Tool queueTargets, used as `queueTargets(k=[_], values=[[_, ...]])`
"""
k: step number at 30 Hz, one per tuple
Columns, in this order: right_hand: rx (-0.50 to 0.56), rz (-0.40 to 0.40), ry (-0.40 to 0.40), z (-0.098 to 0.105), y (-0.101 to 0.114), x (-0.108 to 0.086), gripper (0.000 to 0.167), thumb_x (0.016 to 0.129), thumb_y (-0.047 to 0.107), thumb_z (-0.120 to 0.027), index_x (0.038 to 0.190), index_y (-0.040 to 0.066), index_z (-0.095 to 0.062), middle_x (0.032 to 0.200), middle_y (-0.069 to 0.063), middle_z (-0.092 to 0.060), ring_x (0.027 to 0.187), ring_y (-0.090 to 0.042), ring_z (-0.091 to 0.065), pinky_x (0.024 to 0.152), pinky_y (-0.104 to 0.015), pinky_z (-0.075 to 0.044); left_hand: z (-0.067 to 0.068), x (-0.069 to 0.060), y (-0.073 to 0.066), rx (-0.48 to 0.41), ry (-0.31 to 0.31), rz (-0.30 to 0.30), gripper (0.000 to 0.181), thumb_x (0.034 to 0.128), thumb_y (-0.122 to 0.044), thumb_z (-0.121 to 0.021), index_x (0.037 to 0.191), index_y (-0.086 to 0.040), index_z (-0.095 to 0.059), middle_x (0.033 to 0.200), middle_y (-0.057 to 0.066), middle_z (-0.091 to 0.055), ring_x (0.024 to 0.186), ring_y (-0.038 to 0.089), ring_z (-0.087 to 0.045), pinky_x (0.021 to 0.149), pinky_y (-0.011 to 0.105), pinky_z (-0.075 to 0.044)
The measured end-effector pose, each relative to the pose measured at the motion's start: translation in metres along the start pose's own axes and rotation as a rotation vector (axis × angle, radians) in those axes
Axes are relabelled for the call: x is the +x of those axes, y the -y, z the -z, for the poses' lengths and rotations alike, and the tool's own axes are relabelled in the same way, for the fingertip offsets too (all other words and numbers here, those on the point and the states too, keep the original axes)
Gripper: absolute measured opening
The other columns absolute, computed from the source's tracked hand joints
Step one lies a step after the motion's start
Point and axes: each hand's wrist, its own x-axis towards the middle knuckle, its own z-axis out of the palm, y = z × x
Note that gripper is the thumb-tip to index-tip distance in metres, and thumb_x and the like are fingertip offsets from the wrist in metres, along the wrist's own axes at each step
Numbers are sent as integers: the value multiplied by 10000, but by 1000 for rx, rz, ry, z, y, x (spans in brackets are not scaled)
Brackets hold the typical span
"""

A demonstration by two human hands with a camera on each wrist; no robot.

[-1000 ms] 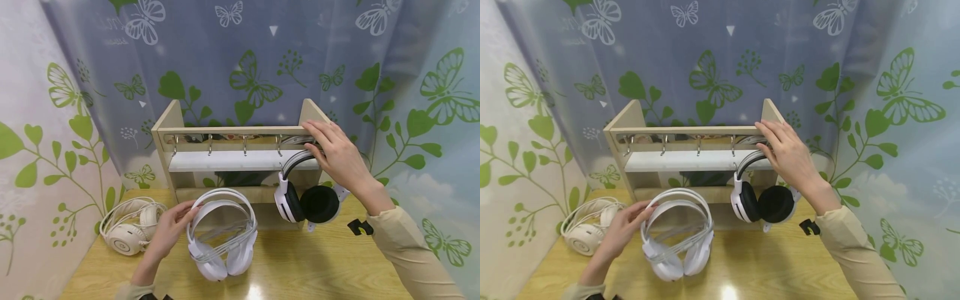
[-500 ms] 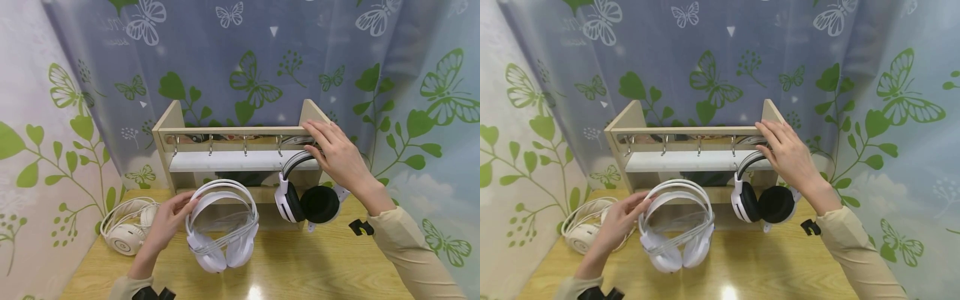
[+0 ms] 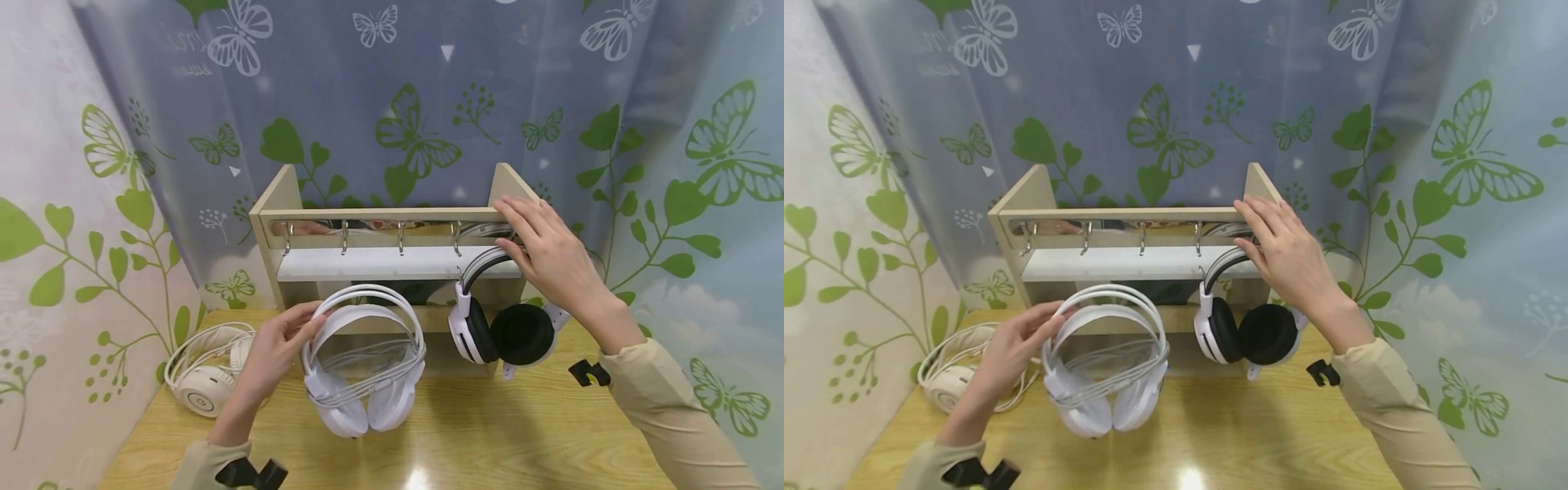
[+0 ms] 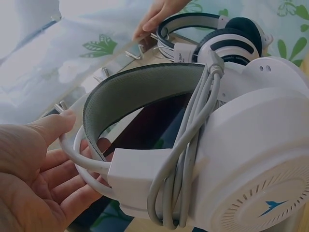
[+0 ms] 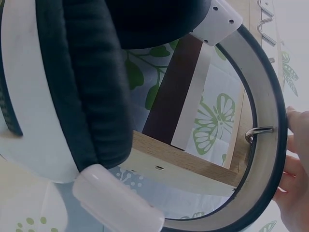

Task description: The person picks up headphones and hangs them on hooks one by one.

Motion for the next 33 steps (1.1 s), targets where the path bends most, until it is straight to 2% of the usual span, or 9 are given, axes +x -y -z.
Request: queueTargets(k=[11, 26, 33], values=[[5, -3, 0, 0, -1, 0, 565, 1009, 214, -638, 1518, 56, -451, 1482, -191, -506, 1382, -377, -458, 1246, -505, -217, 1, 5, -4, -9, 25, -26, 330, 1032, -211, -613, 1322, -59, -660, 1231, 131, -716, 1008, 83, -698, 838, 222, -552], [8, -1, -2, -1, -2, 0, 568, 1009, 209, -639, 1523, 63, -447, 1478, -186, -509, 1374, -376, -464, 1244, -513, -218, 0, 11, -11, -71, 40, -43, 320, 1026, -178, -621, 1300, -16, -661, 1205, 183, -713, 963, 96, -711, 802, 225, -565], [8, -1, -6, -1, -2, 0, 550, 1026, 236, -615, 1520, 60, -451, 1475, -187, -511, 1372, -379, -466, 1241, -520, -223, -3, 16, -17, -31, 46, -48, 319, 1019, -211, -638, 1294, -54, -675, 1184, 149, -729, 948, 116, -725, 810, 237, -564]])
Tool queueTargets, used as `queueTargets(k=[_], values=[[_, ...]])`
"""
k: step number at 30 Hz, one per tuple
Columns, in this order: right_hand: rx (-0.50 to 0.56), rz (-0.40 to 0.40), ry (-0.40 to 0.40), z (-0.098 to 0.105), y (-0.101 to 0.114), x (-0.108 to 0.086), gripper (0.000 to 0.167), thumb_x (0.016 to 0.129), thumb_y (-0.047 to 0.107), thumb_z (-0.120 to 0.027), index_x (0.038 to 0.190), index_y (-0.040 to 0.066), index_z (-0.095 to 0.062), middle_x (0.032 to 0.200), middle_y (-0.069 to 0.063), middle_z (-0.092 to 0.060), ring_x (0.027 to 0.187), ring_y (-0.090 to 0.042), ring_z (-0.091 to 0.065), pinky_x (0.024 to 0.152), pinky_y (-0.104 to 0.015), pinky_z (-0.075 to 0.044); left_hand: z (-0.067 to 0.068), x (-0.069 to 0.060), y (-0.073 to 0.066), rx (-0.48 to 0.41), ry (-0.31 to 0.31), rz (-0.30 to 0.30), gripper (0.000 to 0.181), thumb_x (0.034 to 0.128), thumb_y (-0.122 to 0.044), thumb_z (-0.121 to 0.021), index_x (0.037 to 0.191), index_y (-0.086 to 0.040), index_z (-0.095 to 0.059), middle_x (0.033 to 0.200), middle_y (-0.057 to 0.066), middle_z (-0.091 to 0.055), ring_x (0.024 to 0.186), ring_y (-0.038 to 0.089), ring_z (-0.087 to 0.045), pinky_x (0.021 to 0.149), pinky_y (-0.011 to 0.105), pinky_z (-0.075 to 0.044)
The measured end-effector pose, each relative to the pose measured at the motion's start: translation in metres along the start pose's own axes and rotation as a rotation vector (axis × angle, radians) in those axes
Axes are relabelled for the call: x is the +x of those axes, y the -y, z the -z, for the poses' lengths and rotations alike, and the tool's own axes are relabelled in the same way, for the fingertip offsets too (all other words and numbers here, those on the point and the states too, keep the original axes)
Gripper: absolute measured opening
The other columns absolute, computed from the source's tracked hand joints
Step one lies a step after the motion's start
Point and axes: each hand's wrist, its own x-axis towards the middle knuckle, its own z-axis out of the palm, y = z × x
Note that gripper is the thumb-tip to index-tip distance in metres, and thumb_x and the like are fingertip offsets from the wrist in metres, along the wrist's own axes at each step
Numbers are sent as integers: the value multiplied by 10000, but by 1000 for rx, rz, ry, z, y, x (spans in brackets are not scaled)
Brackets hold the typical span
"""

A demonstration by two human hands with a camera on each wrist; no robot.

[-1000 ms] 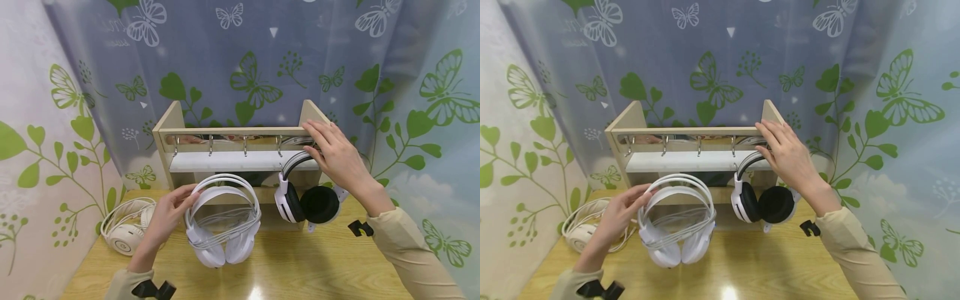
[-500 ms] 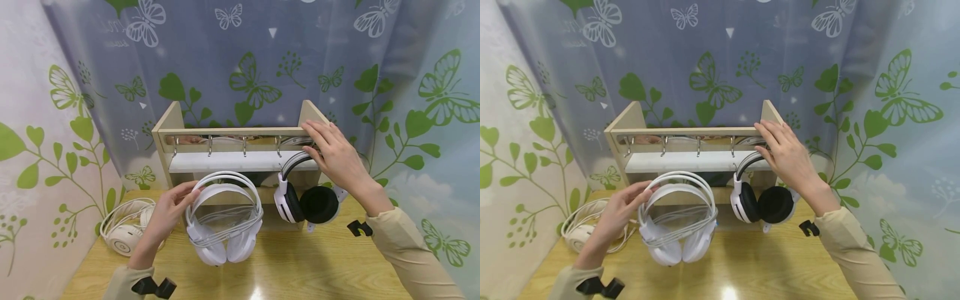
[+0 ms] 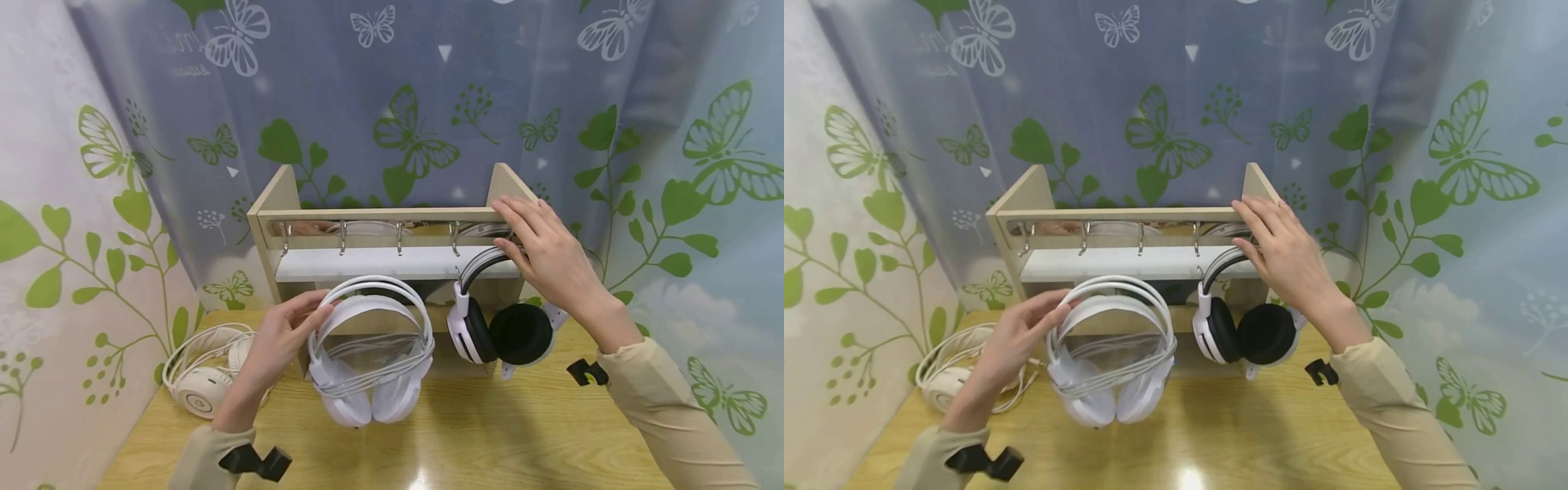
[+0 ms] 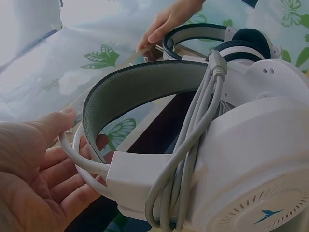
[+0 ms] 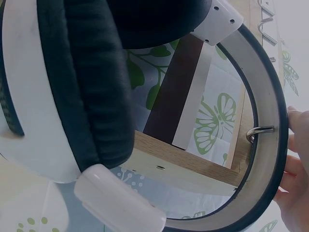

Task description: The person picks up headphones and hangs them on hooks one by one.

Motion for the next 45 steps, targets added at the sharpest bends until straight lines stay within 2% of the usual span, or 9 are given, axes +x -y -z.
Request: queueTargets(k=[5, 15, 22, 33, 45], values=[[-4, -2, 4, 0, 0, 0, 559, 1016, 224, -629, 1520, 59, -450, 1479, -185, -508, 1375, -376, -462, 1243, -517, -217, -2, 5, -4, 14, 8, -20, 322, 1015, -222, -645, 1304, -82, -674, 1186, 120, -731, 962, 118, -717, 814, 239, -557], [-3, 2, 2, -1, 0, 1, 554, 1018, 228, -626, 1516, 56, -456, 1481, -185, -508, 1380, -370, -461, 1244, -514, -217, -2, 13, -13, -23, 11, -47, 331, 1016, -208, -643, 1322, -82, -667, 1191, 125, -721, 965, 115, -706, 794, 228, -560], [-4, 2, 7, 0, 0, 2, 565, 1006, 212, -642, 1517, 57, -454, 1482, -188, -506, 1384, -369, -457, 1245, -515, -214, -2, 16, -20, -15, 14, -47, 335, 1017, -235, -644, 1325, -106, -671, 1193, 111, -725, 949, 132, -712, 783, 248, -562], [-7, 2, 9, 1, 1, 2, 552, 1017, 228, -627, 1512, 51, -458, 1482, -188, -505, 1385, -371, -454, 1243, -519, -216, -2, 26, -25, -46, 15, -101, 333, 1023, -189, -629, 1334, -72, -660, 1234, 121, -711, 974, 107, -709, 791, 218, -556], [-12, 3, 12, 0, 1, 0, 543, 1027, 244, -613, 1510, 49, -460, 1482, -190, -505, 1383, -373, -456, 1242, -519, -220, -7, 32, -24, -63, -1, -64, 356, 1013, -203, -648, 1343, -69, -652, 1286, 114, -691, 1030, 95, -691, 857, 190, -536]])
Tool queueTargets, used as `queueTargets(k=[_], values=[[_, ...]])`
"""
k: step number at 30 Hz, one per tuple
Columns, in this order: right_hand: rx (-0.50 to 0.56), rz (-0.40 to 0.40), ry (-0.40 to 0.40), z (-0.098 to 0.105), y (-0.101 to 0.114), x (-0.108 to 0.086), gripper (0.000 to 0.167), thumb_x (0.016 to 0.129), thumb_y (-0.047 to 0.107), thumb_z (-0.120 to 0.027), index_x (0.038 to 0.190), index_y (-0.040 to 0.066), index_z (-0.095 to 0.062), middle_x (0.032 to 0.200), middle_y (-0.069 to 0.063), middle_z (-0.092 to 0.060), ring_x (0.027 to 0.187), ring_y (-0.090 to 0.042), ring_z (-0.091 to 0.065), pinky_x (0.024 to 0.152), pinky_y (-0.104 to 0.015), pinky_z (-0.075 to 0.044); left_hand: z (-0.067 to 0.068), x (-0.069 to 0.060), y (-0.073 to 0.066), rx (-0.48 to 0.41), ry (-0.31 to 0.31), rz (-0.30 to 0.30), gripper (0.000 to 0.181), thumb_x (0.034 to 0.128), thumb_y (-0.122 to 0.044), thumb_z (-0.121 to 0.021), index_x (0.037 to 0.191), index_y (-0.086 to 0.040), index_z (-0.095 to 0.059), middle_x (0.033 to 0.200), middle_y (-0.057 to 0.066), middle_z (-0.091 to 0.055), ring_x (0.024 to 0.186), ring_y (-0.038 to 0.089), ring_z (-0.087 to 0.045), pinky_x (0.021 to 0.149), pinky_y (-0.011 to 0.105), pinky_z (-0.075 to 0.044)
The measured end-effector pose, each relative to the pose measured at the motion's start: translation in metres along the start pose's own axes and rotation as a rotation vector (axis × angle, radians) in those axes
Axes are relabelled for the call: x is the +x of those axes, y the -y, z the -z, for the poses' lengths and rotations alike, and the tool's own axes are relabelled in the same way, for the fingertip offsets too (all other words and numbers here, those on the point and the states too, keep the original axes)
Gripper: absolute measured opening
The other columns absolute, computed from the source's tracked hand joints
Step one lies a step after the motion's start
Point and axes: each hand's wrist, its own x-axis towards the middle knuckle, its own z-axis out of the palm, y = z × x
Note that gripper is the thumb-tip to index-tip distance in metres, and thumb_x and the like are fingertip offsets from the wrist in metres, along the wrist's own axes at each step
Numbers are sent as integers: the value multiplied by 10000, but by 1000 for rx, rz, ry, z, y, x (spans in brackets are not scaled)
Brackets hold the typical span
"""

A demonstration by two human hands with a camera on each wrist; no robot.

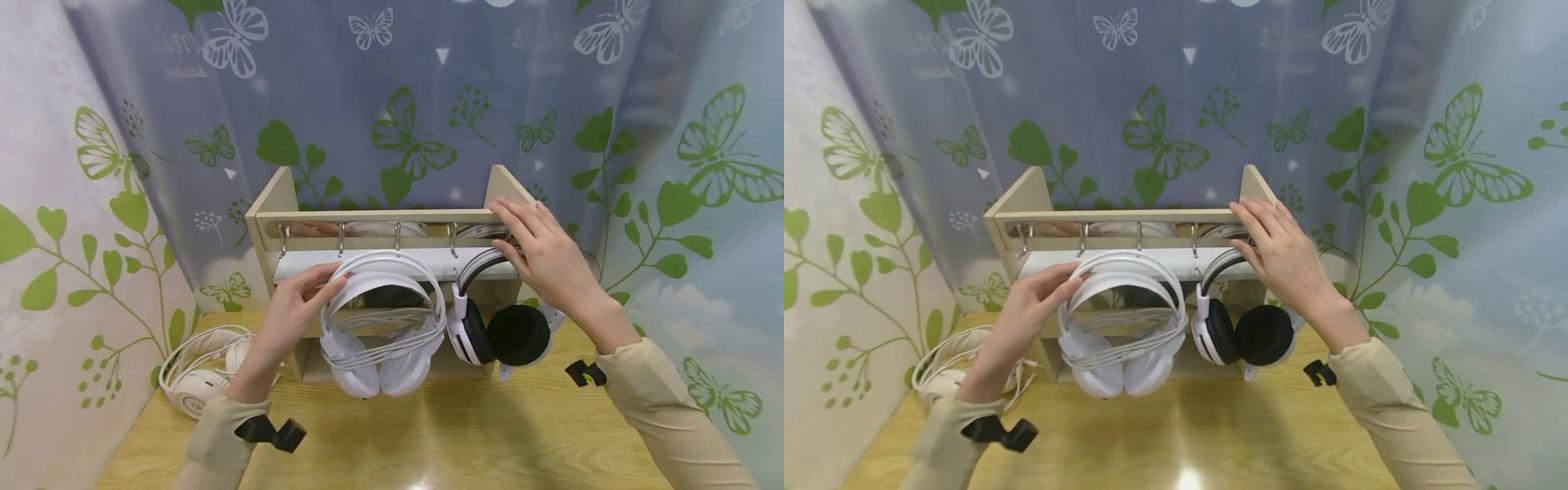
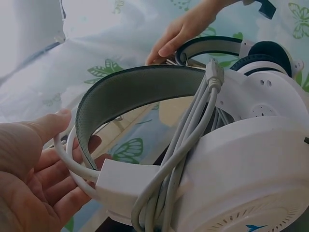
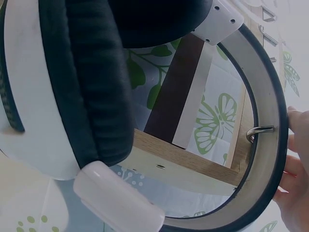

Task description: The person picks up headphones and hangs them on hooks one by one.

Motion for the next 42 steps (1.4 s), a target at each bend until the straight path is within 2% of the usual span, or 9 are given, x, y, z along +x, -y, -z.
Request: queueTargets(k=[8, 12, 19, 24, 30, 37, 42], values=[[-1, -5, 8, 0, 0, 0, 560, 1013, 219, -635, 1515, 51, -453, 1491, -187, -498, 1390, -371, -448, 1248, -507, -208, -5, 5, 5, -19, -19, 12, 360, 1012, -161, -642, 1340, -13, -641, 1303, 166, -673, 1052, 76, -676, 880, 182, -529], [-2, -2, 5, 0, 0, 0, 574, 999, 196, -651, 1518, 52, -450, 1490, -188, -499, 1388, -371, -450, 1247, -510, -210, -6, 9, 9, -25, -15, 16, 370, 1011, -168, -644, 1348, -15, -636, 1308, 164, -671, 1068, 134, -688, 877, 180, -533], [2, 0, 1, -1, 0, 0, 528, 1065, 318, -532, 1509, 44, -459, 1491, -186, -499, 1384, -376, -452, 1246, -509, -212, -9, 15, 18, -11, -6, 15, 381, 1015, -202, -643, 1360, -39, -634, 1331, 133, -664, 1172, 237, -654, 914, 164, -514], [1, 3, -3, 0, 0, 0, 529, 1070, 337, -514, 1507, 42, -462, 1488, -188, -501, 1378, -380, -457, 1246, -510, -213, -11, 18, 22, -36, 13, 20, 386, 1020, -209, -636, 1372, -50, -625, 1329, 130, -664, 1177, 186, -637, 921, 173, -514], [0, -1, -2, 0, 0, 0, 542, 1028, 242, -609, 1510, 45, -458, 1487, -189, -501, 1387, -367, -452, 1242, -523, -217, -12, 17, 23, -58, 33, 15, 401, 1022, -204, -633, 1396, -62, -605, 1329, 125, -658, 1146, 121, -637, 922, 185, -518], [0, 2, -3, 0, 1, 0, 530, 1054, 290, -562, 1511, 43, -458, 1490, -191, -498, 1386, -372, -452, 1241, -523, -219, -12, 16, 28, -78, 39, 16, 432, 1016, -208, -642, 1424, -77, -583, 1381, 104, -632, 1169, 112, -631, 938, 178, -511], [-1, -2, 0, 0, 0, 0, 534, 1043, 270, -584, 1511, 45, -458, 1488, -193, -500, 1391, -367, -449, 1242, -521, -218, -13, 14, 32, -92, 31, 28, 452, 1008, -175, -653, 1440, -77, -568, 1404, 118, -614, 1198, 139, -628, 925, 171, -515]])
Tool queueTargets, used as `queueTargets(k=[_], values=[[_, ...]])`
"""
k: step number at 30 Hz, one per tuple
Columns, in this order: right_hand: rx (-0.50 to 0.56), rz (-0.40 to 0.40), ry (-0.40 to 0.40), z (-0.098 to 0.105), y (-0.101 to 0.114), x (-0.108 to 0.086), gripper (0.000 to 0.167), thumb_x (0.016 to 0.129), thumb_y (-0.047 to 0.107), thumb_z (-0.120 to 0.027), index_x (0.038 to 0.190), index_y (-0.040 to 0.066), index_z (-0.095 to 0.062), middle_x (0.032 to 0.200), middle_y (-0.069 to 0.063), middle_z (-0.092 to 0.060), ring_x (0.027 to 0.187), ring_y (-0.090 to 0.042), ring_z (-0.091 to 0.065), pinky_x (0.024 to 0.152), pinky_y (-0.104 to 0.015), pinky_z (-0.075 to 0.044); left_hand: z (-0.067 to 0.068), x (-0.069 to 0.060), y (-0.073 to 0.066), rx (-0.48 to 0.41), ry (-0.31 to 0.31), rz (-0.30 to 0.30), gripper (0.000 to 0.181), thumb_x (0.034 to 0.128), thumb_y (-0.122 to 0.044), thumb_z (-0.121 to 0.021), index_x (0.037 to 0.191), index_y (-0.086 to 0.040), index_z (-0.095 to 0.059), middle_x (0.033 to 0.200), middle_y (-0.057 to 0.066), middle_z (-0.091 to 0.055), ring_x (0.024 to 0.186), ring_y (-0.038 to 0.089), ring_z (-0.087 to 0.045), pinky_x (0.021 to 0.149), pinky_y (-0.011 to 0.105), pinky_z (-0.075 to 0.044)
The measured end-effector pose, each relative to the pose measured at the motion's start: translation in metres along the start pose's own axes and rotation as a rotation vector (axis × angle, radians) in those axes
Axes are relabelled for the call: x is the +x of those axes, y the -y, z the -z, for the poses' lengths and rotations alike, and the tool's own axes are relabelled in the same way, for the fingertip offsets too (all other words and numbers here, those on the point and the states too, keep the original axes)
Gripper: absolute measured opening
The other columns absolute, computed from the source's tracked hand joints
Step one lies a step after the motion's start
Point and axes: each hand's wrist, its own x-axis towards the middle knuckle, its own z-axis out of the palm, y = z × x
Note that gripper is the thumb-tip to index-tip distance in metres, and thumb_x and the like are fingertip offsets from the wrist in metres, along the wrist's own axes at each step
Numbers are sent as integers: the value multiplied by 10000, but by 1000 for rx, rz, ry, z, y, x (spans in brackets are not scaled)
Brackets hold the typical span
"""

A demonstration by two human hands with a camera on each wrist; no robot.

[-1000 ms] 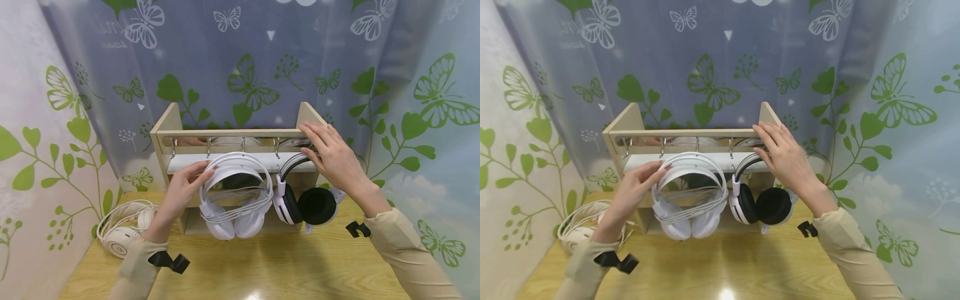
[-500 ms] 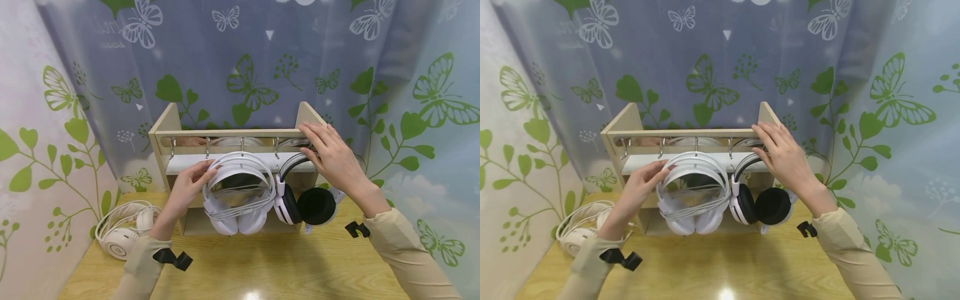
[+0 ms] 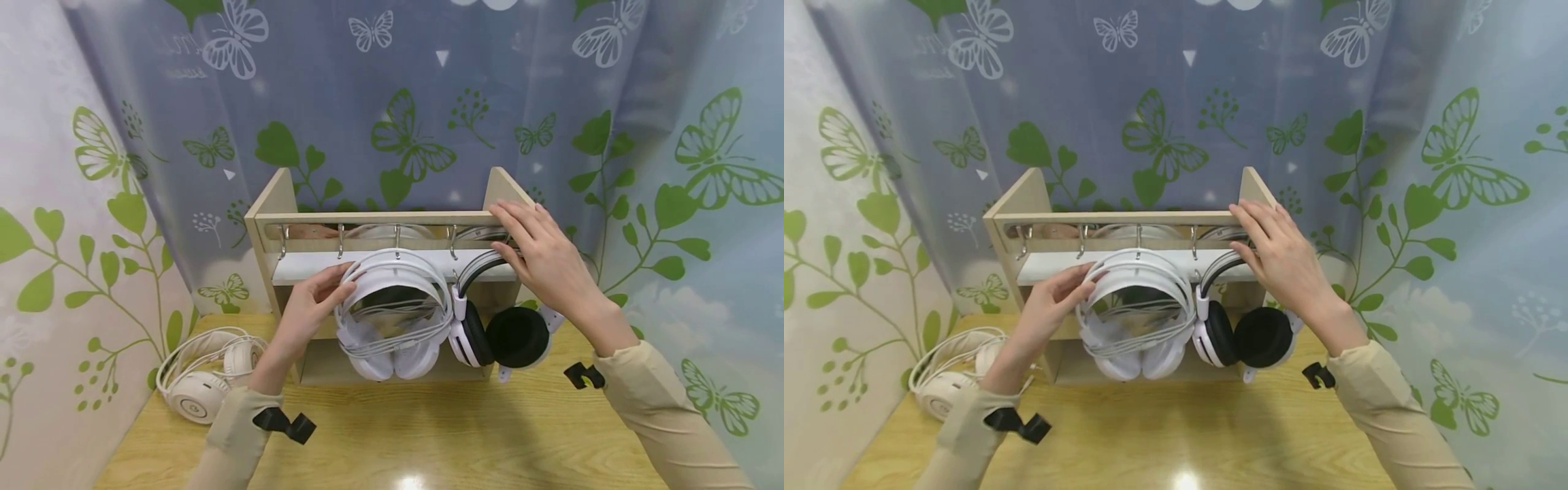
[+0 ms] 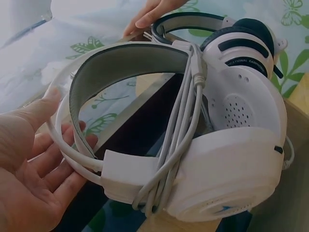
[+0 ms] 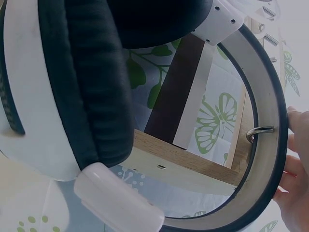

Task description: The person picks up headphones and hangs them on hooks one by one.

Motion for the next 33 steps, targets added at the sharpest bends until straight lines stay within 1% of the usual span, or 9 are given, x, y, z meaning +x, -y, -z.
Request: queueTargets(k=[3, 7, 9, 14, 18, 23, 28, 33], values=[[0, -1, -1, 0, 0, 0, 544, 1022, 235, -619, 1506, 40, -464, 1486, -195, -502, 1388, -368, -452, 1240, -523, -221, 0, -1, 2, 11, -10, 3, 452, 1005, -185, -659, 1440, -98, -574, 1393, 115, -623, 1191, 151, -641, 914, 175, -521], [-2, -1, -2, 0, 0, -1, 567, 1004, 207, -642, 1514, 47, -454, 1486, -197, -502, 1389, -367, -452, 1243, -519, -216, 1, -1, 4, 15, -16, 3, 447, 997, -202, -672, 1431, -126, -590, 1364, 104, -645, 1151, 122, -660, 908, 181, -527], [-1, -1, 0, 0, 0, -1, 565, 1009, 213, -636, 1517, 50, -451, 1488, -197, -500, 1390, -366, -450, 1244, -517, -215, 2, -1, 6, 12, -18, -1, 445, 988, -198, -686, 1420, -132, -602, 1349, 100, -655, 1129, 106, -668, 904, 187, -531], [0, -1, -1, 0, 0, -1, 548, 1031, 250, -606, 1517, 49, -452, 1488, -195, -501, 1388, -368, -452, 1244, -518, -213, 4, -3, 7, 8, -30, -31, 433, 959, -171, -724, 1381, -135, -637, 1313, 95, -675, 1087, 123, -685, 888, 208, -549], [-2, -1, -2, 0, 0, -1, 545, 1037, 265, -594, 1517, 51, -452, 1487, -192, -502, 1389, -367, -452, 1246, -515, -209, 7, -6, 9, 14, -37, -47, 427, 950, -153, -732, 1368, -139, -647, 1319, 76, -674, 1097, 147, -679, 893, 223, -556], [-2, -3, 1, 0, 0, 0, 569, 1009, 216, -637, 1521, 54, -447, 1487, -191, -502, 1389, -366, -452, 1248, -512, -205, 12, -11, 13, -8, -38, -31, 412, 957, -177, -727, 1357, -123, -649, 1325, 50, -673, 1139, 150, -666, 902, 250, -567], [-3, -1, 1, 0, 0, 0, 557, 1023, 237, -618, 1521, 54, -447, 1487, -191, -501, 1388, -367, -453, 1246, -515, -209, 16, -16, 16, -54, -45, -32, 373, 986, -178, -688, 1344, -83, -648, 1304, 36, -680, 1143, 143, -664, 907, 267, -570], [-3, -3, 2, 0, 0, -1, 560, 1023, 236, -619, 1524, 58, -444, 1491, -188, -498, 1390, -367, -451, 1247, -514, -208, 20, -21, 18, -105, -92, -50, 343, 1008, -157, -650, 1320, -17, -637, 1266, 54, -689, 1120, 157, -669, 934, 285, -565]])
